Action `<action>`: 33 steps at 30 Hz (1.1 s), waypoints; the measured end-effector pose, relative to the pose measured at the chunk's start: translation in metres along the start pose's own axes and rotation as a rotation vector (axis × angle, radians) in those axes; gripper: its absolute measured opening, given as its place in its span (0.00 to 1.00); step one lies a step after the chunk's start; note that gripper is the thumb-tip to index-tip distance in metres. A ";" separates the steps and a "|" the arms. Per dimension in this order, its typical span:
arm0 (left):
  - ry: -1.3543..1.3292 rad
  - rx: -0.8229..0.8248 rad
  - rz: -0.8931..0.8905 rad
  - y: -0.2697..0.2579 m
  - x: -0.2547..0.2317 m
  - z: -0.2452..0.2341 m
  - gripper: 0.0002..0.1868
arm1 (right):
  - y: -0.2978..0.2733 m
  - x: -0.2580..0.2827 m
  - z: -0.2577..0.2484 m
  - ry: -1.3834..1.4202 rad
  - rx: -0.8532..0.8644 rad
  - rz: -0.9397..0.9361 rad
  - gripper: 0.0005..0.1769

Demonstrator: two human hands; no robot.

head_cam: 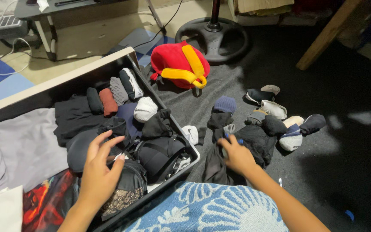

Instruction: The person organizes clothes in a drawer by folding and arranging various garments including shirts, socks, and underwear. They also handle a small purple package and place it on a shelf.

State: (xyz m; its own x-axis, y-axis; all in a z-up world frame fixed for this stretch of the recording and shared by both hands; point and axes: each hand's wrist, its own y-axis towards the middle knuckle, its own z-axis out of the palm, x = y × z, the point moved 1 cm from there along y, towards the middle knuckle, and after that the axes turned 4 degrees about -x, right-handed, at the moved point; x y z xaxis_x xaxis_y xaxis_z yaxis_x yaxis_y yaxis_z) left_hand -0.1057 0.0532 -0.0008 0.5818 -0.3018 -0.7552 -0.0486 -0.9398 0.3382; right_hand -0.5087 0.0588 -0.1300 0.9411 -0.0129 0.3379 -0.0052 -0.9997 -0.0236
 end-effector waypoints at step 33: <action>-0.031 -0.024 -0.046 -0.001 -0.009 -0.038 0.19 | 0.079 0.008 -0.101 0.286 -0.322 -0.043 0.33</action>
State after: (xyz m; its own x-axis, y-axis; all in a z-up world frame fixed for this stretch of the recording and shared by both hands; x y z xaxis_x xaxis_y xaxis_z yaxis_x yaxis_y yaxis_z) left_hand -0.0797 0.0630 0.0273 0.5576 -0.2640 -0.7870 -0.0031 -0.9488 0.3160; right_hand -0.5360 -0.0225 -0.0346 0.8112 0.0689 0.5807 -0.1163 -0.9542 0.2758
